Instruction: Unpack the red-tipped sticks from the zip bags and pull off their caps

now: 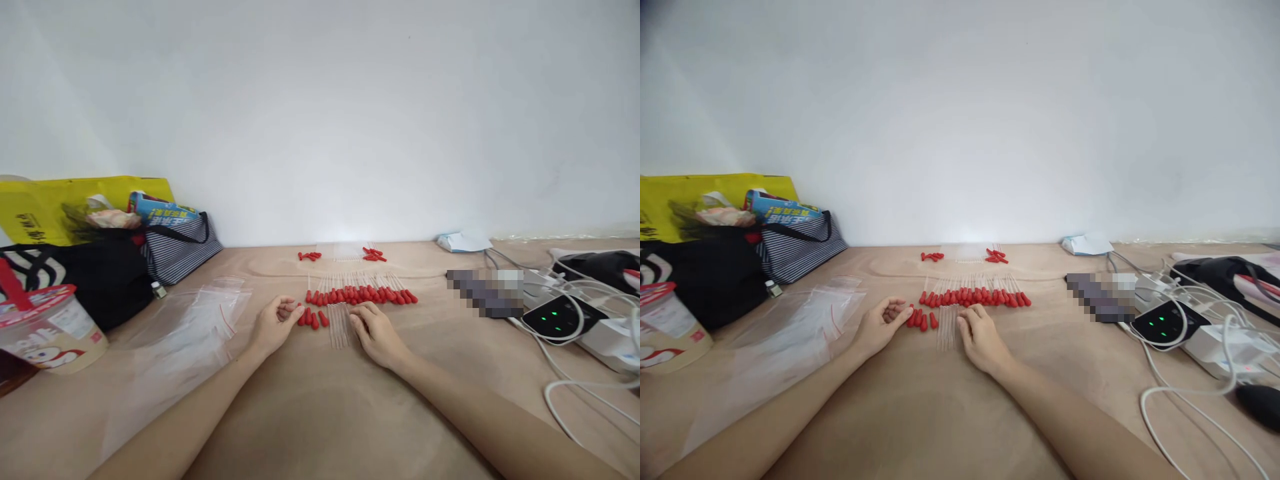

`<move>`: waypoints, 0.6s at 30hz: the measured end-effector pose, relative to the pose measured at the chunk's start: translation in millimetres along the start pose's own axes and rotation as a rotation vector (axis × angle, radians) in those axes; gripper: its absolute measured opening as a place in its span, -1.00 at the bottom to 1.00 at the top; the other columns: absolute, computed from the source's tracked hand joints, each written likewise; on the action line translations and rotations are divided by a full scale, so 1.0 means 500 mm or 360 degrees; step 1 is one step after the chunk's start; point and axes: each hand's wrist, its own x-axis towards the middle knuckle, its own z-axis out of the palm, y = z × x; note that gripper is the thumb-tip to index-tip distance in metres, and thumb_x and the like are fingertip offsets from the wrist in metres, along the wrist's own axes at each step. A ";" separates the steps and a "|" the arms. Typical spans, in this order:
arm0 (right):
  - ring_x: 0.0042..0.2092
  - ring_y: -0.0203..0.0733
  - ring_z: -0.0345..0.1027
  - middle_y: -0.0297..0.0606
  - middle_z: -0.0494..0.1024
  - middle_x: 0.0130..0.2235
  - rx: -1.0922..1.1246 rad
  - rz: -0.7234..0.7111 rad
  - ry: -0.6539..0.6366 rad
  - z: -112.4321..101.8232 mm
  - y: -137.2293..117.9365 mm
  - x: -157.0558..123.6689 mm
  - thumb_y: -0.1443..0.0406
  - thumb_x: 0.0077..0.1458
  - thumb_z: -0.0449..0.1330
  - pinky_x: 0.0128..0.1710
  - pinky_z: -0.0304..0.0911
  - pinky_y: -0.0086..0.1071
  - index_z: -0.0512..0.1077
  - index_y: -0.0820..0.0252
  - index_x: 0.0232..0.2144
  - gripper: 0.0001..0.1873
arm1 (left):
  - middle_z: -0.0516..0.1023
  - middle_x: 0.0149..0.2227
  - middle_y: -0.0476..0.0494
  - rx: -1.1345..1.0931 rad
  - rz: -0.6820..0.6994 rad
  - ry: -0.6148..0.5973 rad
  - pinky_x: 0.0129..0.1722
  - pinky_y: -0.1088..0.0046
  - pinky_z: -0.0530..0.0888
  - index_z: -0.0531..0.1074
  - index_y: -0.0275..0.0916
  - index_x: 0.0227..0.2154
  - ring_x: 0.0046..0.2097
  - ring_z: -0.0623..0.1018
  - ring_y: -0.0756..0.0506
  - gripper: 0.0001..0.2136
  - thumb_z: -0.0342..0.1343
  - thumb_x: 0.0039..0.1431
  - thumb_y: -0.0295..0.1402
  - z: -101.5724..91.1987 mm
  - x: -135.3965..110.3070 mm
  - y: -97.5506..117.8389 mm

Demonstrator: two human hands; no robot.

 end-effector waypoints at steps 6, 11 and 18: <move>-0.32 -0.24 0.29 -0.23 0.39 -0.41 0.0113 0.0061 0.0027 -0.012 0.000 0.005 0.33 0.15 -0.11 -0.31 0.25 -0.37 0.33 0.20 -0.42 -0.76 | 0.47 -0.47 -0.07 -0.0041 -0.0159 0.0010 -0.38 0.49 0.37 0.37 -0.29 -0.40 -0.40 0.44 -0.03 -0.70 0.05 -0.09 -0.14 -0.004 0.021 -0.011; -0.33 -0.24 0.29 -0.23 0.39 -0.42 0.0149 0.0134 0.0064 -0.017 -0.002 0.004 0.29 0.15 -0.09 -0.34 0.25 -0.37 0.35 0.21 -0.41 -0.76 | 0.45 -0.60 -0.02 0.0139 -0.0310 -0.0085 -0.51 0.52 0.27 0.40 -0.26 -0.61 -0.50 0.42 -0.03 -0.75 0.10 -0.16 -0.15 0.009 0.086 -0.003; -0.36 -0.24 0.32 -0.18 0.39 -0.34 0.0221 0.0219 0.0101 -0.014 -0.005 -0.003 0.30 0.14 -0.11 -0.39 0.27 -0.36 0.33 0.23 -0.28 -0.76 | 0.09 -0.90 0.09 0.0241 -0.0436 -0.0246 -0.63 0.51 0.09 0.23 -0.24 -0.90 -0.72 0.23 0.02 -0.71 0.17 -0.27 -0.35 0.050 0.147 0.014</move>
